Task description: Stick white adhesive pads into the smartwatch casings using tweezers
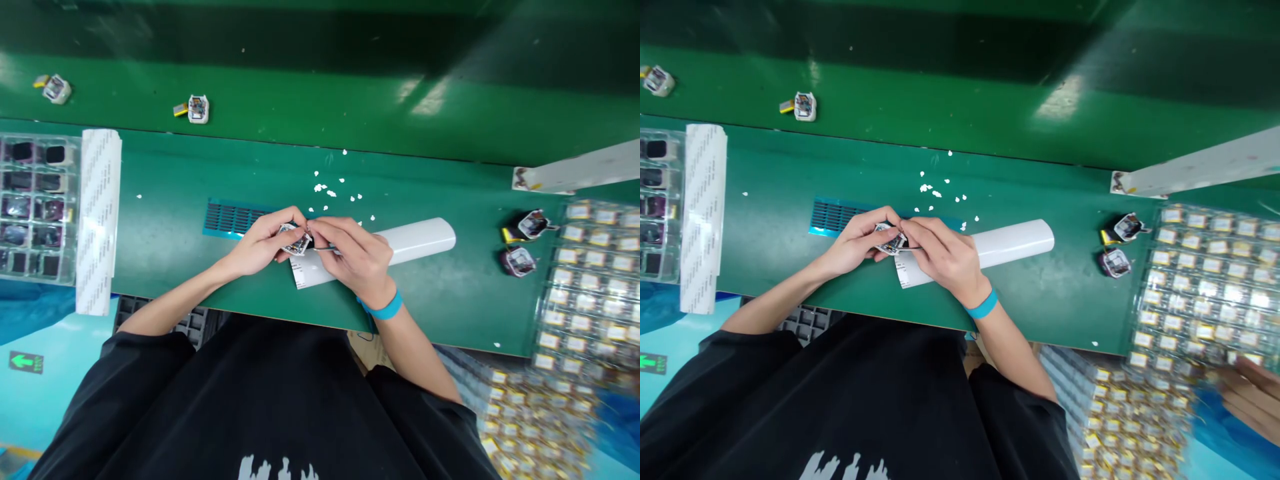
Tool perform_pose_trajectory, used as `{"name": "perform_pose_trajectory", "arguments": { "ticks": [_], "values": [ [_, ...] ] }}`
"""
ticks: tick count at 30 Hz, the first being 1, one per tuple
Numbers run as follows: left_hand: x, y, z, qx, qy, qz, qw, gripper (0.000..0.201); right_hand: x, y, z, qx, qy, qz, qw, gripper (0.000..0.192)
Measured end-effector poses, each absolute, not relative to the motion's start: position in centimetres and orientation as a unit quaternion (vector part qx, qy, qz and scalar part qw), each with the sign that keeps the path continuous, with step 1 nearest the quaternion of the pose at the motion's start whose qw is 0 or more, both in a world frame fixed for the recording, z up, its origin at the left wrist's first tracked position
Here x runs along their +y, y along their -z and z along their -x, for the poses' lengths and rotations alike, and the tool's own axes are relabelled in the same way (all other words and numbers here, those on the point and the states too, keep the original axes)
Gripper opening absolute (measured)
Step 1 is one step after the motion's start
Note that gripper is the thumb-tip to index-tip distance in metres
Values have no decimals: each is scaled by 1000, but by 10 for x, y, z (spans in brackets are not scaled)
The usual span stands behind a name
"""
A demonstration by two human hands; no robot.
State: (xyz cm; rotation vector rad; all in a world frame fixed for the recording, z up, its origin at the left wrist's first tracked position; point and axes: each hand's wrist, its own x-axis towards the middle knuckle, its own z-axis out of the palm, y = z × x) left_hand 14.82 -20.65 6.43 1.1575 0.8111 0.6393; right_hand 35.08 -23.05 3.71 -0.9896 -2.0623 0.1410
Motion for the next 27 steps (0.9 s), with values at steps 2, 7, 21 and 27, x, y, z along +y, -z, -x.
{"name": "perform_pose_trajectory", "arguments": {
  "ticks": [2,7,21,27],
  "values": [
    [-207,-65,-148,364,-287,-518,719,14,-229,-37,-353,-825,-66,381,413,19],
    [-207,-68,-148,360,-282,-514,726,16,-228,-37,-359,-834,-87,361,408,28],
    [-208,-66,-151,399,-280,-484,727,7,-227,-36,-358,-802,-64,469,364,40],
    [-209,-64,-150,406,-271,-479,730,7,-226,-29,-358,-840,-57,391,371,33]
  ]
}}
